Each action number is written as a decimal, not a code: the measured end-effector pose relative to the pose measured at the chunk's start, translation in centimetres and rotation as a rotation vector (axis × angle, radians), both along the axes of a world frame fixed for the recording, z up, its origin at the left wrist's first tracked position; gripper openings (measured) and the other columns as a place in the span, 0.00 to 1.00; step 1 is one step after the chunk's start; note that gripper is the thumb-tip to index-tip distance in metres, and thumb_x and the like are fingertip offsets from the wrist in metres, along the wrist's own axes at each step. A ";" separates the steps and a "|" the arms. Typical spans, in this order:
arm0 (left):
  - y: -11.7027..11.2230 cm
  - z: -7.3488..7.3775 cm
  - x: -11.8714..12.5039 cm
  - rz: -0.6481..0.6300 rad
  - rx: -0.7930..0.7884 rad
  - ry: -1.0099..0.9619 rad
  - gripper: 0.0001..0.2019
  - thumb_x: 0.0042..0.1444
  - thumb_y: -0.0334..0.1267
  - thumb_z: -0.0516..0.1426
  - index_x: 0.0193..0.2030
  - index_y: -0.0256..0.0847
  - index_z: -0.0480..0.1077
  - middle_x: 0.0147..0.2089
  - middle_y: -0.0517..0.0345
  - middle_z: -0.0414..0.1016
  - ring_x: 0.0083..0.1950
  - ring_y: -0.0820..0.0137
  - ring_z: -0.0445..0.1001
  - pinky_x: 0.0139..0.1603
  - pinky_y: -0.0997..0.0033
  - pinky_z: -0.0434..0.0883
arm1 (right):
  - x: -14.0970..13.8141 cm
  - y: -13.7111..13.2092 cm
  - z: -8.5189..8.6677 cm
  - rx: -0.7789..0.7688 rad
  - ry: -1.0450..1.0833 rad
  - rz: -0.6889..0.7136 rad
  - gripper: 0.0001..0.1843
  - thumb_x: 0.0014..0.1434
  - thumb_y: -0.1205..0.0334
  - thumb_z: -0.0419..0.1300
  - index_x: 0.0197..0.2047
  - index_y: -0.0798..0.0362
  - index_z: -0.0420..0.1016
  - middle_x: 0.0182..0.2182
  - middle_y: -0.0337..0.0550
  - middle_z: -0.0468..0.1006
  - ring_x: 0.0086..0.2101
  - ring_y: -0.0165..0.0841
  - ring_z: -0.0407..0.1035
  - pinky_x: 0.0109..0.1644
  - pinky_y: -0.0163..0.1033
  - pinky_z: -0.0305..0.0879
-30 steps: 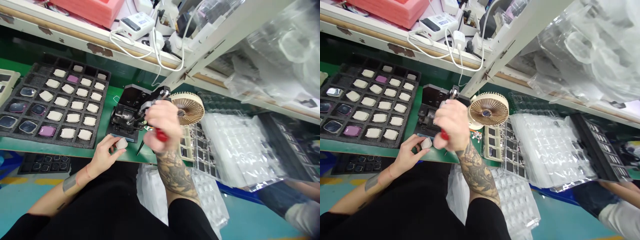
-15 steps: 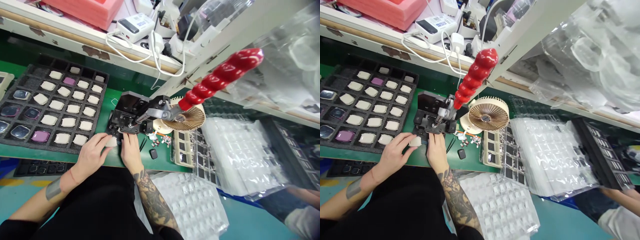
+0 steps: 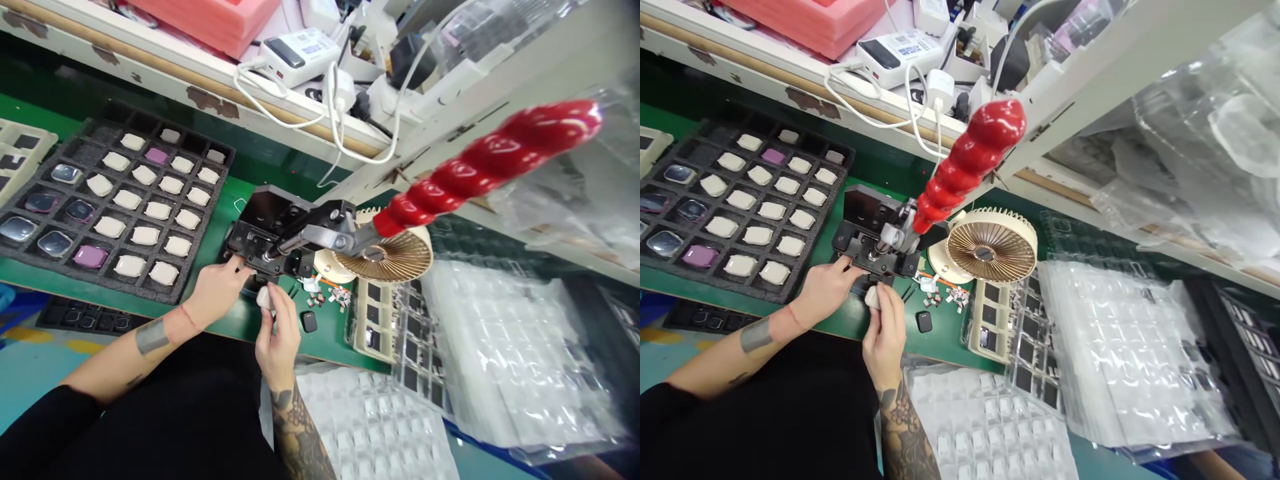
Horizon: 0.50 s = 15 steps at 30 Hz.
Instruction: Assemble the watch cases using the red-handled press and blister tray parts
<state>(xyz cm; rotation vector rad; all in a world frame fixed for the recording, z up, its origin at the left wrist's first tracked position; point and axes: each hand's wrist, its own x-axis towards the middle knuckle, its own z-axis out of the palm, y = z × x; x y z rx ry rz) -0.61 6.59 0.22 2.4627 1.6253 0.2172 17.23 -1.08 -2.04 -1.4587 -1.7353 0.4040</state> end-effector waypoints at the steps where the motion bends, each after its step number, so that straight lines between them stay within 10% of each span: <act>1: 0.4 0.1 0.5 -0.004 -0.045 0.020 0.16 0.76 0.30 0.53 0.57 0.44 0.81 0.56 0.48 0.82 0.37 0.61 0.84 0.32 0.62 0.74 | 0.3 -0.2 0.0 0.004 -0.015 -0.008 0.34 0.72 0.75 0.56 0.76 0.45 0.68 0.67 0.49 0.76 0.68 0.33 0.72 0.74 0.46 0.76; 7: -0.1 1.6 0.3 -0.095 -0.159 -0.029 0.23 0.72 0.27 0.50 0.69 0.37 0.74 0.70 0.38 0.75 0.45 0.57 0.86 0.40 0.58 0.79 | 1.6 -0.1 0.1 0.075 -0.064 -0.012 0.35 0.70 0.76 0.58 0.76 0.46 0.69 0.65 0.51 0.78 0.66 0.36 0.74 0.70 0.47 0.79; 11: -2.6 2.8 -1.1 -0.114 -0.287 -0.665 0.29 0.68 0.26 0.54 0.75 0.42 0.68 0.73 0.45 0.74 0.56 0.61 0.84 0.56 0.61 0.81 | 0.8 1.0 0.7 0.244 -0.112 0.106 0.40 0.66 0.80 0.61 0.78 0.49 0.67 0.64 0.54 0.79 0.64 0.40 0.76 0.66 0.50 0.80; 15: -4.3 3.6 -2.5 0.128 -0.377 -1.207 0.13 0.71 0.38 0.62 0.58 0.37 0.79 0.51 0.50 0.83 0.47 0.68 0.80 0.46 0.71 0.77 | -0.6 3.6 2.4 0.406 -0.247 0.332 0.40 0.63 0.79 0.67 0.76 0.52 0.69 0.61 0.56 0.80 0.62 0.43 0.76 0.64 0.51 0.80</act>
